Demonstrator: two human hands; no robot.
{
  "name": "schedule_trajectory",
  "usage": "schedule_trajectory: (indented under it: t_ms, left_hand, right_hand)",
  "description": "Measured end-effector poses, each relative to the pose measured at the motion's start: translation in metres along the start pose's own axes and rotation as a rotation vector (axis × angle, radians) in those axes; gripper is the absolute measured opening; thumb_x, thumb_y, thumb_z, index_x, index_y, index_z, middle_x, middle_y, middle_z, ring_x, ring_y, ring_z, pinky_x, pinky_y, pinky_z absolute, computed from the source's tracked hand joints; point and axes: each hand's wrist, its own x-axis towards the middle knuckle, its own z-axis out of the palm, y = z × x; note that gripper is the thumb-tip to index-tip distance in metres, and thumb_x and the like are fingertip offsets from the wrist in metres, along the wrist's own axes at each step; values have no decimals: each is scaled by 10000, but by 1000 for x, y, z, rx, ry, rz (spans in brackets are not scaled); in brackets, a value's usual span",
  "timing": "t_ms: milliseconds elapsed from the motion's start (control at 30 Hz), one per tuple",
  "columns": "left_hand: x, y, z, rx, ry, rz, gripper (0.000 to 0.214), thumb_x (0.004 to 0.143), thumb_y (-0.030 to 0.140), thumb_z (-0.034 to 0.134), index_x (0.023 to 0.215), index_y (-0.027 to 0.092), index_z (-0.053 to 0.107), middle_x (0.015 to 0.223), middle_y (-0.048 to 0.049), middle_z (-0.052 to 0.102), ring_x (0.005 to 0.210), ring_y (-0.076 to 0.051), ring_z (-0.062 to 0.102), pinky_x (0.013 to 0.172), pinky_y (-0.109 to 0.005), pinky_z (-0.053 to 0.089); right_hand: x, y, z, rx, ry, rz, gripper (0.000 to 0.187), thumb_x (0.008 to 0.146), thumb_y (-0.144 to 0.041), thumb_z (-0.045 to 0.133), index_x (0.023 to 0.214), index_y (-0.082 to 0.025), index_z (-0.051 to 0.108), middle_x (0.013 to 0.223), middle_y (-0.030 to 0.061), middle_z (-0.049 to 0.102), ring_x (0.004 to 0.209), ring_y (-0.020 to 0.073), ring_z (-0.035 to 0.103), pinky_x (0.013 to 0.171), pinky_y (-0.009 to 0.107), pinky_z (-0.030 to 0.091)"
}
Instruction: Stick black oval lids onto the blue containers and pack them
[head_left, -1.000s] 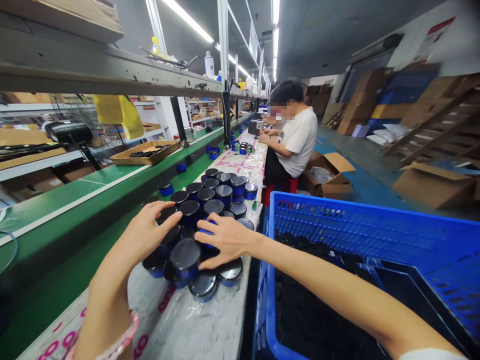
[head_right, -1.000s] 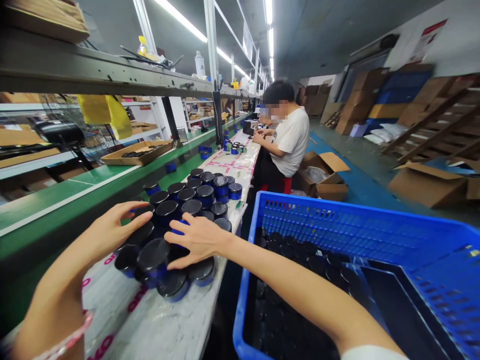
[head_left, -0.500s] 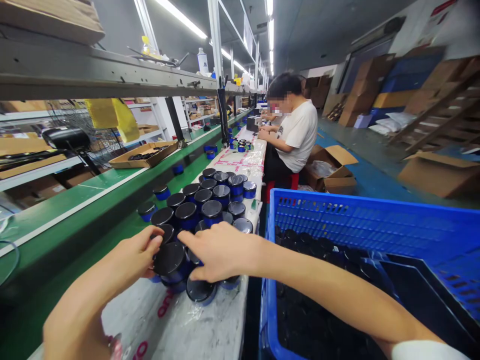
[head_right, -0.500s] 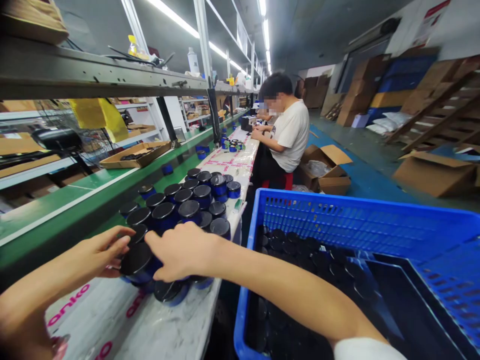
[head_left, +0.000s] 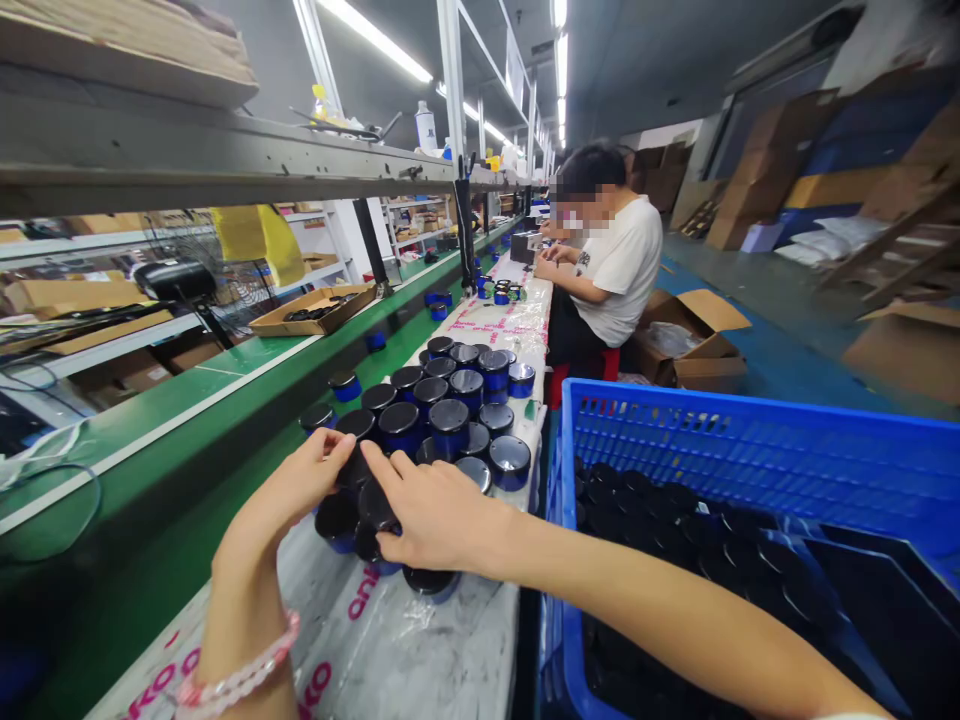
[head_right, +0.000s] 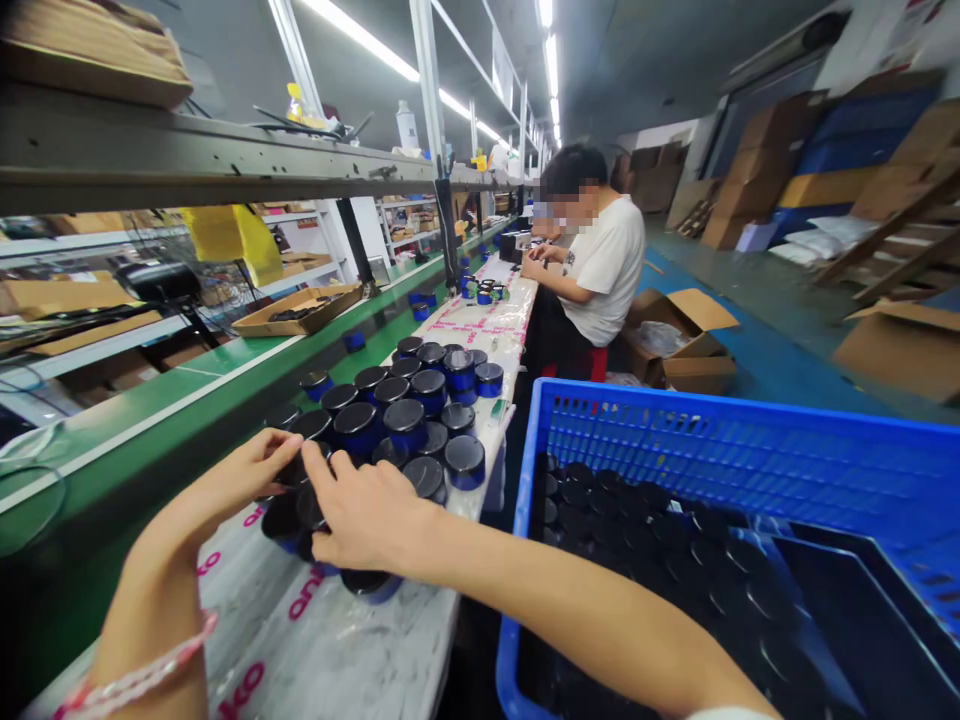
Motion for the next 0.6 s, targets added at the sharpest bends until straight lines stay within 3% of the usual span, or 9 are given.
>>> schedule_trajectory:
  t_ms: [133, 233, 333, 433, 600]
  left_hand:
    - [-8, 10, 6, -100, -84, 12, 567, 665, 720, 527, 879, 198, 577, 900, -42, 613, 878, -230, 586, 702, -354, 541]
    - [-12, 19, 14, -172, -134, 39, 574, 690, 726, 502, 886, 192, 576, 980, -55, 614, 905, -223, 591, 738, -345, 534]
    - [-13, 27, 22, -228, -154, 41, 579, 723, 716, 470, 945, 189, 556, 1045, -86, 612, 930, -230, 601, 747, -354, 528]
    - [-15, 32, 22, -225, -152, 2, 570, 734, 693, 479, 997, 191, 536, 962, -95, 638, 896, -240, 622, 752, -379, 518]
    - [-19, 33, 9, -188, -142, -48, 561, 764, 653, 474, 1056, 179, 538, 962, -95, 659, 853, -219, 636, 803, -375, 490]
  right_hand:
    - [0, 15, -14, 78, -150, -64, 679, 727, -522, 626, 1258, -158, 413, 1179, 138, 485, 719, 256, 650, 617, 419, 539]
    - [0, 20, -16, 122, -181, -82, 779, 714, -627, 601, 1356, -294, 308, 1435, 165, 224, 805, 293, 662, 686, 479, 536]
    - [5, 22, -16, 154, -286, -17, 967, 639, -778, 537, 1425, -342, 179, 1504, 179, 38, 991, 422, 591, 777, 558, 493]
    - [11, 23, -20, 158, -415, 24, 1035, 559, -843, 526, 1413, -328, 250, 1501, 174, 55, 1088, 474, 512, 838, 566, 461]
    - [22, 28, -29, 155, -509, -6, 1023, 505, -844, 560, 1355, -309, 367, 1445, 162, 147, 1023, 440, 561, 803, 526, 489]
